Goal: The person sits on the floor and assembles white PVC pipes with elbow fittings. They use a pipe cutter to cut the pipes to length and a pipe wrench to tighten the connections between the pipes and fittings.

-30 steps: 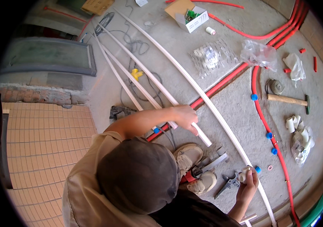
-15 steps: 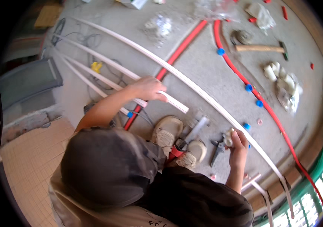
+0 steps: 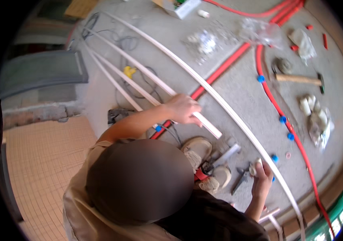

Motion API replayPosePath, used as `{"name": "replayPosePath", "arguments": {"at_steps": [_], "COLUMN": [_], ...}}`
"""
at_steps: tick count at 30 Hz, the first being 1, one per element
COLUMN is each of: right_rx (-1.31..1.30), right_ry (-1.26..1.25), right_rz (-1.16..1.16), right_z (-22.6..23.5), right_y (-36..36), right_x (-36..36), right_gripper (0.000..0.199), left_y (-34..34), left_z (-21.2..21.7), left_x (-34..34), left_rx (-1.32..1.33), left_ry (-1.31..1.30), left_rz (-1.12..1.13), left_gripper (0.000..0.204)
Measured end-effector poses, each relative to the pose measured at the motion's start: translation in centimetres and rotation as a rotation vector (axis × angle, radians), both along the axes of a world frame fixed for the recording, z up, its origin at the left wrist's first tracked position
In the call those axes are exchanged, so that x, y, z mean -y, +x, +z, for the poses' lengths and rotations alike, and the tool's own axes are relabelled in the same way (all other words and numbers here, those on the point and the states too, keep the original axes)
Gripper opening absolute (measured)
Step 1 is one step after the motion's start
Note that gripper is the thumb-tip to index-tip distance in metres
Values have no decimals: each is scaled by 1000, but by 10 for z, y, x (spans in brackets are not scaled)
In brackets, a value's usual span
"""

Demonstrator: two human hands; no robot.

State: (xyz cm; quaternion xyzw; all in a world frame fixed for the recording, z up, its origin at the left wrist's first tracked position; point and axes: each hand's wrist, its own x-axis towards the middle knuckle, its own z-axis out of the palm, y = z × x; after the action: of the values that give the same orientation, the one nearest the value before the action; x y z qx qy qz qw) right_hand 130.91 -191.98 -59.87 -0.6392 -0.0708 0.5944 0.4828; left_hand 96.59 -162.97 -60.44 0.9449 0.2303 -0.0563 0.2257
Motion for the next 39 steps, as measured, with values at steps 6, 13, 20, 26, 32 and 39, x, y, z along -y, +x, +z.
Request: {"name": "replayPosePath", "arguments": {"at_steps": [6, 13, 20, 26, 32, 39], "right_rx": [-144, -169, -842, -824, -572, -377], "right_ry": [22, 209, 514, 756, 1161, 1123], "right_rz": [-20, -75, -254, 199, 487, 433], "right_z": [-13, 4, 29, 79, 149, 152], "right_y": [-16, -27, -41, -32, -42, -42], "right_x": [14, 28, -9, -13, -40, -21], "right_gripper": [41, 26, 46, 65, 58, 45], "left_y": [-13, 44, 64, 71, 75, 63], "left_z": [12, 55, 67, 62, 73, 94], "left_x": [-2, -10, 3, 6, 19, 28], "left_rx": [-4, -49, -49, 5, -74, -83], "left_ry": [-129, -139, -155, -158, -156, -172], "left_rz": [28, -68, -74, -122, -100, -103], "left_gripper": [50, 50, 52, 55, 55, 53]}}
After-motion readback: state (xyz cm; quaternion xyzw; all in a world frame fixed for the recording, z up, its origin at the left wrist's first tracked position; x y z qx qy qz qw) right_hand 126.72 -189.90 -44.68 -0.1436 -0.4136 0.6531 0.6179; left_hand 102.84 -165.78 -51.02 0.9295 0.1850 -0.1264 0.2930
